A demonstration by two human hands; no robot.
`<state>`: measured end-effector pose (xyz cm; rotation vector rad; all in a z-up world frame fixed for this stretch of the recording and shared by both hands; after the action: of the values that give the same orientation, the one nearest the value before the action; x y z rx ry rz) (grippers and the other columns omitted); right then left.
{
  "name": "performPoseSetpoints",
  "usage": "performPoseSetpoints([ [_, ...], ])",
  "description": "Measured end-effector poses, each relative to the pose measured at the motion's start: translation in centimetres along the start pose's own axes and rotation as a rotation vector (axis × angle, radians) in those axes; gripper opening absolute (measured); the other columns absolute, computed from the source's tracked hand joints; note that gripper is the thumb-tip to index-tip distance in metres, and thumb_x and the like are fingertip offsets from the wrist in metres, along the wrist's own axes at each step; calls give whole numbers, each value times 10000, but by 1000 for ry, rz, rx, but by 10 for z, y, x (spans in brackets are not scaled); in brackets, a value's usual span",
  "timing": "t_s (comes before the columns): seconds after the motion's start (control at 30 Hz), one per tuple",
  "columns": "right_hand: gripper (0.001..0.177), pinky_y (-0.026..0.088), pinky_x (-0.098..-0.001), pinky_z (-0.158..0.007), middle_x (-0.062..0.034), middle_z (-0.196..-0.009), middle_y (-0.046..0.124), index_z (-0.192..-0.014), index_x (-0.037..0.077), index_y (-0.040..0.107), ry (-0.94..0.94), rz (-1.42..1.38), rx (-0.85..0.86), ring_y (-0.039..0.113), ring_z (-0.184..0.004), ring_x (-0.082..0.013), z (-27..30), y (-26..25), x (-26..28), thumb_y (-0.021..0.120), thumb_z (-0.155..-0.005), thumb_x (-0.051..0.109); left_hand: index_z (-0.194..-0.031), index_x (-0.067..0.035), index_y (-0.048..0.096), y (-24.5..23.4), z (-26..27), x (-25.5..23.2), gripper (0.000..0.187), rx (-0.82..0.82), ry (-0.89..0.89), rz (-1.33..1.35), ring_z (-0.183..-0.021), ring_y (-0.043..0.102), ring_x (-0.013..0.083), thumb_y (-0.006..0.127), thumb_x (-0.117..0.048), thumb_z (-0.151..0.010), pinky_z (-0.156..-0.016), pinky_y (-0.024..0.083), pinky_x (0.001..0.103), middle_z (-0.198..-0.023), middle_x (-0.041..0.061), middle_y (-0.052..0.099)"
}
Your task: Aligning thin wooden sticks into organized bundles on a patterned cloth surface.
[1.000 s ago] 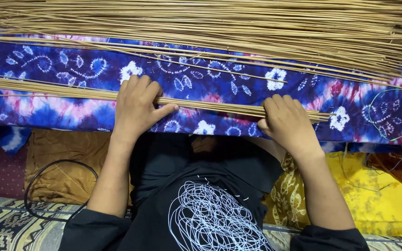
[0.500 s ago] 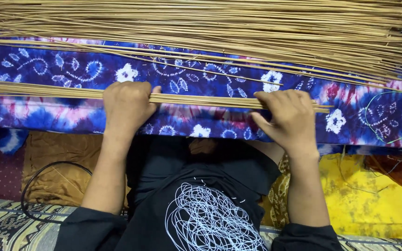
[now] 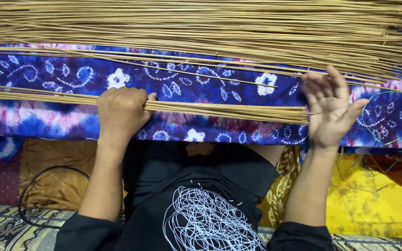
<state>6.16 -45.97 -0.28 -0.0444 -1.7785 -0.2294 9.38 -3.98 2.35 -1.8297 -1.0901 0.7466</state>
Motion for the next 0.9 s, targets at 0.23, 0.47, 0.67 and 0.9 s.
performPoseSetpoints([
  [0.23,756,542,-518,-1068,-287,-1253,670,-1420,-66,540,114,156,166,662,-1249,-396,4,34,-18,364,-1050,569,-589,-215,524,22,1,-7,488,-184,35,-21,-484,513,182,782,-379,-970,-537,419,299,-492,-25,425],
  [0.47,223,487,-313,-585,-141,-734,736,-1095,63,806,376,587,372,560,-609,-147,17,50,-4,625,-1040,182,-759,-158,582,-4,-4,-11,371,-259,8,-104,-663,518,231,717,-377,-1027,-666,413,376,-679,7,441],
  [0.67,218,489,-310,-699,-75,-755,680,-1074,106,822,25,690,319,595,-689,-166,12,48,11,679,-1043,267,-645,-148,643,11,0,-10,355,-13,71,-34,-656,572,277,784,-350,-901,-700,443,436,-643,38,524],
  [0.9,855,603,-389,-1177,-155,-1503,573,-1593,199,357,-2,-40,-179,652,-1385,-287,2,22,-8,295,-967,777,-619,-215,555,27,2,-12,429,-82,2,-76,-435,544,195,795,-396,-925,-537,426,306,-469,-38,462],
])
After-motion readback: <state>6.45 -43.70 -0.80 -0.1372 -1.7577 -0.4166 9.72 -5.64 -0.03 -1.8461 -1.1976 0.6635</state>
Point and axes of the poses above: each hand's wrist, its own z-axis away from the middle knuckle, its own y-axis out of the palm, x = y × z, the point moved 9 cm from there along -z, towards the middle knuckle
